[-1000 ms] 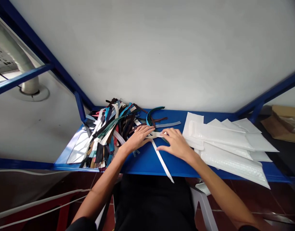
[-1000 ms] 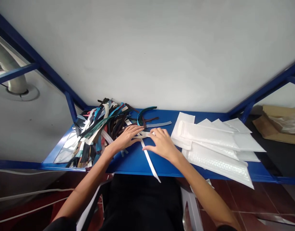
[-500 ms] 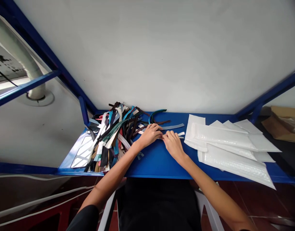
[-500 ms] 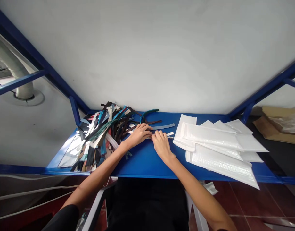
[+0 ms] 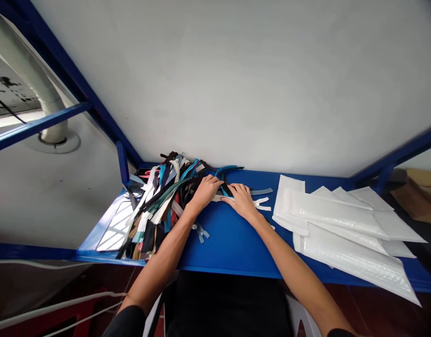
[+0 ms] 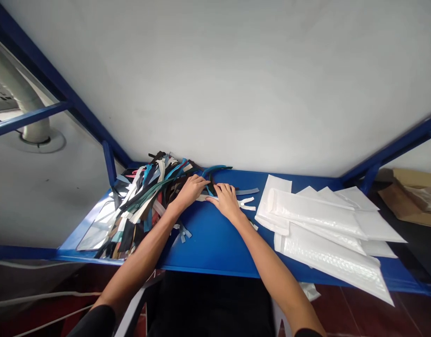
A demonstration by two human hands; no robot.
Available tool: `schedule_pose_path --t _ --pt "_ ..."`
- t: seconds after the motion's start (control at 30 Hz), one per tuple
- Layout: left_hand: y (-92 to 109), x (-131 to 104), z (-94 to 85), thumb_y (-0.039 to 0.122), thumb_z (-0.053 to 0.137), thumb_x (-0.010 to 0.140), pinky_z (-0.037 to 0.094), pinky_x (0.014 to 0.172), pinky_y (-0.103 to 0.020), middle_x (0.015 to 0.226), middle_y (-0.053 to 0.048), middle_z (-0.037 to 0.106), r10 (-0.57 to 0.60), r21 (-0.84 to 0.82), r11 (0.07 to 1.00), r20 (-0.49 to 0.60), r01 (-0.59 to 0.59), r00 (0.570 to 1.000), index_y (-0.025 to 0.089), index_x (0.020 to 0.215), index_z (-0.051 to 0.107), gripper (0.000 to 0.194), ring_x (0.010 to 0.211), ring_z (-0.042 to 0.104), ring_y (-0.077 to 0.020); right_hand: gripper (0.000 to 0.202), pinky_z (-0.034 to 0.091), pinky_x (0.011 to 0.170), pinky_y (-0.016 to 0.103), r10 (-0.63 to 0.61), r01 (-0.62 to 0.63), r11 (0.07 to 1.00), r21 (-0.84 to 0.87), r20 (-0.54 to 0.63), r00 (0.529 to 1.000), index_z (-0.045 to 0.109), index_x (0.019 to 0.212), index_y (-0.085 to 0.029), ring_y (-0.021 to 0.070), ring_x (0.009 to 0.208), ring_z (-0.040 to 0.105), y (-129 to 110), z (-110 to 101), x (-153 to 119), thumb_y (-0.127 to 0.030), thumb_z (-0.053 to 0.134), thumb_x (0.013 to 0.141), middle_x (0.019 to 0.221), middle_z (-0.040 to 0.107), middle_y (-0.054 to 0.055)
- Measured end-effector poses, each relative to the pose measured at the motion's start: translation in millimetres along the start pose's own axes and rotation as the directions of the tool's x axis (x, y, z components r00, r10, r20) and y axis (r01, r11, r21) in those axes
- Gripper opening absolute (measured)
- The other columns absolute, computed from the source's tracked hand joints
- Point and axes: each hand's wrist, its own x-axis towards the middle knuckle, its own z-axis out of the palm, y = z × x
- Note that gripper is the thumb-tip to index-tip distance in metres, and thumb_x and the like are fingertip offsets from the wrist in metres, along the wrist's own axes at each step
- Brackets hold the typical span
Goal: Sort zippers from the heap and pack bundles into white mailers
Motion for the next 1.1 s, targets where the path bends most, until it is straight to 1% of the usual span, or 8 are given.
schedule_pose_path --t 0.17,0.23,0.4,0.5,0.63,0.77,0.93,1.1 --pt "10 1 -1.7 0.011 0.058 0.098 0.021 0.132 -0.062 0.164 -0.016 0.053 0.113 0.008 0.994 -0.026 -0.113 0.993 0.023 0.155 0.058 0.058 0.158 0.039 -0.0327 0.03 0.049 0.106 0.046 -0.113 0.106 0.99 0.09 0.071 0.991 0.068 0.137 -0.023 0.0299 0.121 0.063 9 -8 -5 -0.028 0.056 0.11 0.134 0.073 0.013" --pt "10 4 0.7 0.009 0.053 0.098 0.015 0.134 -0.06 0.154 -0.015 0.063 0.137 -0.022 0.991 0.039 -0.136 0.99 0.02 0.153 0.059 0.057 0.151 0.049 -0.0286 0.031 0.05 0.104 0.046 -0.114 0.101 0.986 0.132 0.096 0.989 0.067 0.139 -0.023 0.0302 0.123 0.063 15 -13 -6 -0.027 0.055 0.11 0.135 0.072 0.013" --pt "18 1 2.1 0.015 0.048 0.1 0.035 0.125 -0.053 0.125 -0.015 0.07 0.054 0.027 0.998 0.088 -0.057 0.995 0.013 0.136 0.068 0.042 0.122 0.064 -0.0282 0.066 0.048 0.112 0.054 -0.102 0.089 0.99 0.112 0.118 0.988 0.049 0.158 -0.025 0.0366 0.14 0.054 22 -18 -11 -0.051 0.07 0.101 0.156 0.058 0.015" --pt "21 -9 -2.1 0.031 0.054 0.103 0.038 0.122 -0.052 0.123 -0.013 0.068 0.089 -0.057 0.995 0.154 -0.081 0.984 0.014 0.141 0.065 0.043 0.119 0.064 -0.0293 0.051 0.053 0.104 0.048 -0.13 0.127 0.991 0.032 0.147 0.98 0.055 0.152 -0.023 0.0334 0.128 0.061 23 -17 -11 -0.034 0.068 0.103 0.142 0.065 0.014" --pt "17 -18 -6.7 0.052 0.074 0.094 0.043 0.114 -0.047 0.128 -0.013 0.068 0.114 -0.104 0.99 0.16 -0.099 0.981 0.017 0.145 0.059 0.063 0.121 0.063 -0.0322 0.034 0.055 0.093 0.041 -0.146 0.152 0.988 -0.028 0.161 0.976 0.066 0.132 -0.02 0.0294 0.113 0.067 21 -23 -11 -0.01 0.061 0.101 0.121 0.07 0.012" --pt "30 -14 -4.5 0.025 0.066 0.099 0.048 0.099 -0.044 0.108 -0.012 0.07 0.057 0.047 0.997 0.14 -0.064 0.989 0.018 0.114 0.069 0.016 0.109 0.065 -0.031 0.026 0.053 0.083 0.036 -0.179 0.189 0.981 -0.046 0.166 0.97 0.066 0.124 -0.021 0.0278 0.109 0.068 11 -38 -15 -0.011 0.059 0.101 0.119 0.07 0.011" --pt "72 -2 -6.3 0.013 0.055 0.099 0.05 0.09 -0.042 0.112 -0.014 0.07 0.068 0.142 0.986 0.111 -0.083 0.992 0.017 0.116 0.064 0.019 0.107 0.067 -0.0317 0.039 0.047 0.08 0.037 0.024 0.012 0.982 -0.189 0.191 0.981 0.063 0.129 -0.016 0.0303 0.1 0.072 -4 -46 -20 -0.002 0.055 0.093 0.115 0.076 0.015" --pt "90 1 -56.8 0.016 0.053 0.103 0.051 0.075 -0.035 0.092 -0.01 0.075 -0.089 0.144 0.988 0.191 0.062 0.978 0.019 0.116 0.059 0.015 0.083 0.075 -0.0287 0.033 0.044 0.088 0.042 0.046 -0.017 0.976 -0.217 0.129 0.991 0.07 0.116 -0.018 0.0316 0.098 0.069 -1 -71 -16 -0.001 0.052 0.094 0.102 0.077 0.014"
